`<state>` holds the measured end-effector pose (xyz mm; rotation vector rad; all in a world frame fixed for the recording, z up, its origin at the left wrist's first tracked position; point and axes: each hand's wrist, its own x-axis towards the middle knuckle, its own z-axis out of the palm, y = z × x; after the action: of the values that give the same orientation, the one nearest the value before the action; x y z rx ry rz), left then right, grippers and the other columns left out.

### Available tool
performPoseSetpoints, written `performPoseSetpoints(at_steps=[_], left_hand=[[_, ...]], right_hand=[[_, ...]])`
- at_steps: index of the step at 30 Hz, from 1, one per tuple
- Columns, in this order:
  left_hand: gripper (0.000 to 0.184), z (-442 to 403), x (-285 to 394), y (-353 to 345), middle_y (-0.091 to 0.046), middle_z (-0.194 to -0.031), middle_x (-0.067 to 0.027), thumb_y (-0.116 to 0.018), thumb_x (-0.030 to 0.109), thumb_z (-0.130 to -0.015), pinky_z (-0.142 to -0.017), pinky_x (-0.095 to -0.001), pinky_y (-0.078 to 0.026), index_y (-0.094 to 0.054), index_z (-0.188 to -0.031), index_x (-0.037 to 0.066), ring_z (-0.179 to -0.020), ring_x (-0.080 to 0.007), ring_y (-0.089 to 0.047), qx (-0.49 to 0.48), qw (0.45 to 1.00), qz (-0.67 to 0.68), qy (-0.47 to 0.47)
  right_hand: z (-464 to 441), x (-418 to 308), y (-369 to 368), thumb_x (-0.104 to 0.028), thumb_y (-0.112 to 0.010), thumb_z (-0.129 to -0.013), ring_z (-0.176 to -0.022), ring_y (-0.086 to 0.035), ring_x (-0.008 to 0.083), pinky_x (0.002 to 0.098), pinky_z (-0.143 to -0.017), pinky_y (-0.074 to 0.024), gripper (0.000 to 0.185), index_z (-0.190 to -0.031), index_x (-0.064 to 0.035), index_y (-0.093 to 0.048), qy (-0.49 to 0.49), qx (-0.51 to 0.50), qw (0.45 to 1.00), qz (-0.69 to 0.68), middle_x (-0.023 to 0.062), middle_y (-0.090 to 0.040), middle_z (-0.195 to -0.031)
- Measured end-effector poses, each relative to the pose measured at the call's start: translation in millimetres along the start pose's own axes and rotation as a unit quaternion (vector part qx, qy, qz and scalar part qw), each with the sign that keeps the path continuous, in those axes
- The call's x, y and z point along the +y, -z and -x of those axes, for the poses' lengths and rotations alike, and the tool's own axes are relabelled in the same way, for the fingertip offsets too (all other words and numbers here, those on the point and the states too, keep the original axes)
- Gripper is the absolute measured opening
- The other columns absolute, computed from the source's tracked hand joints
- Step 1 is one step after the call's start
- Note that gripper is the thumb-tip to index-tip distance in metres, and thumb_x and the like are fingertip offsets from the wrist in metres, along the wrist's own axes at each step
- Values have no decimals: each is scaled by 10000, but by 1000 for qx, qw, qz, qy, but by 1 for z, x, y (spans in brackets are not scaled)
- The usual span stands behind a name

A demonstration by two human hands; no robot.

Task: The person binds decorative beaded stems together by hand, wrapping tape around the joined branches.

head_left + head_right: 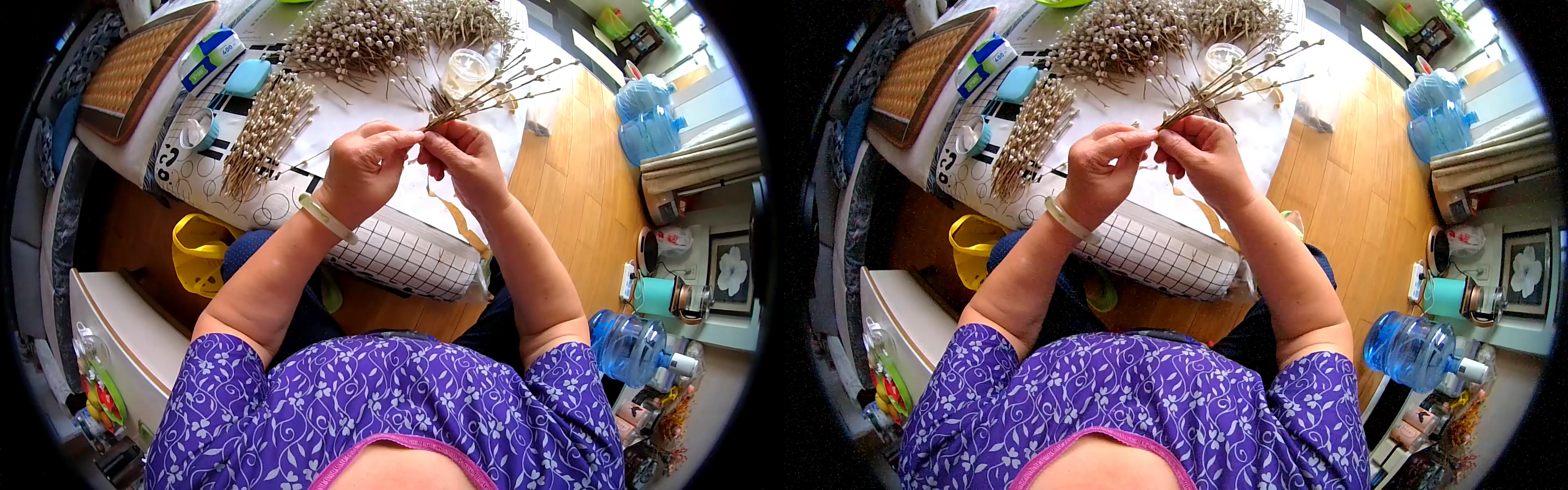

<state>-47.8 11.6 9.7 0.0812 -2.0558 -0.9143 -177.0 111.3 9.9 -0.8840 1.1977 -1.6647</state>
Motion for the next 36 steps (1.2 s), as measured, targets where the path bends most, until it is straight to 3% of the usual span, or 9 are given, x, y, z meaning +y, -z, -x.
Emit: performPoseSetpoints(at_steps=[4,6,7,10,11,14,17,30,36], left_hand=[[165,-1,2,0,-599,-761,-74,-575,-56,-760,-586,-210,-496,-614,-910,0,-641,-98,-571,-6,999,-36,-23],[119,1,10,-4,-603,-725,-69,-577,-23,-775,-565,-212,-498,-593,-893,-23,-605,-102,-574,32,987,78,138],[119,1,9,-4,-603,-725,-69,-577,-23,-775,-565,-212,-498,-593,-893,-23,-605,-102,-574,32,987,78,138],[128,-4,1,3,-596,-691,-65,-547,114,-834,-507,-215,-488,-560,-847,-13,-556,-103,-568,-66,866,317,381],[128,-4,-1,6,-596,-691,-65,-547,114,-834,-507,-215,-488,-560,-847,-13,-556,-103,-568,-65,866,317,381],[170,-5,-4,12,-560,-640,-35,-508,168,-860,-483,-211,-484,-566,-846,9,-507,-96,-537,-113,748,451,473],[167,-7,-6,14,-546,-624,-25,-513,167,-857,-467,-201,-481,-570,-833,12,-497,-81,-529,-126,728,473,480],[147,-3,-5,8,-566,-640,-56,-530,124,-842,-467,-205,-472,-575,-811,-12,-491,-93,-535,-72,790,427,434],[103,0,4,0,-587,-656,-54,-539,70,-830,-480,-193,-471,-559,-784,-19,-540,-70,-546,-30,888,261,377]], right_hand=[[-1,1,-4,-108,-532,-833,-502,-474,56,180,-458,-384,118,-824,1,-576,7,14,1000,14,41,-570,-645],[-2,2,-4,-101,-525,-828,-511,-473,49,175,-459,-375,113,-808,-3,-577,14,23,999,32,29,-565,-640],[-1,2,-4,-101,-525,-828,-511,-473,49,175,-459,-375,113,-808,-3,-577,14,24,999,32,29,-565,-640],[-1,1,-3,-99,-522,-824,-518,-467,43,175,-461,-369,111,-796,-7,-578,7,28,999,37,19,-566,-644],[-2,2,-3,-96,-520,-824,-522,-451,42,170,-462,-350,109,-810,-9,-585,4,25,999,31,14,-555,-641],[-3,1,-3,-91,-518,-823,-524,-430,41,167,-462,-329,110,-827,-11,-593,-2,18,999,32,7,-543,-639],[-3,0,-1,-94,-524,-823,-526,-442,40,168,-465,-342,108,-827,-10,-592,-11,0,999,39,10,-560,-651],[-4,-2,1,-132,-572,-822,-497,-451,48,162,-451,-356,131,-863,-8,-586,-41,3,999,5,17,-546,-639],[-1,6,-6,-125,-581,-812,-508,-454,42,165,-450,-354,102,-806,-23,-583,-19,29,999,-31,9,-544,-630]])
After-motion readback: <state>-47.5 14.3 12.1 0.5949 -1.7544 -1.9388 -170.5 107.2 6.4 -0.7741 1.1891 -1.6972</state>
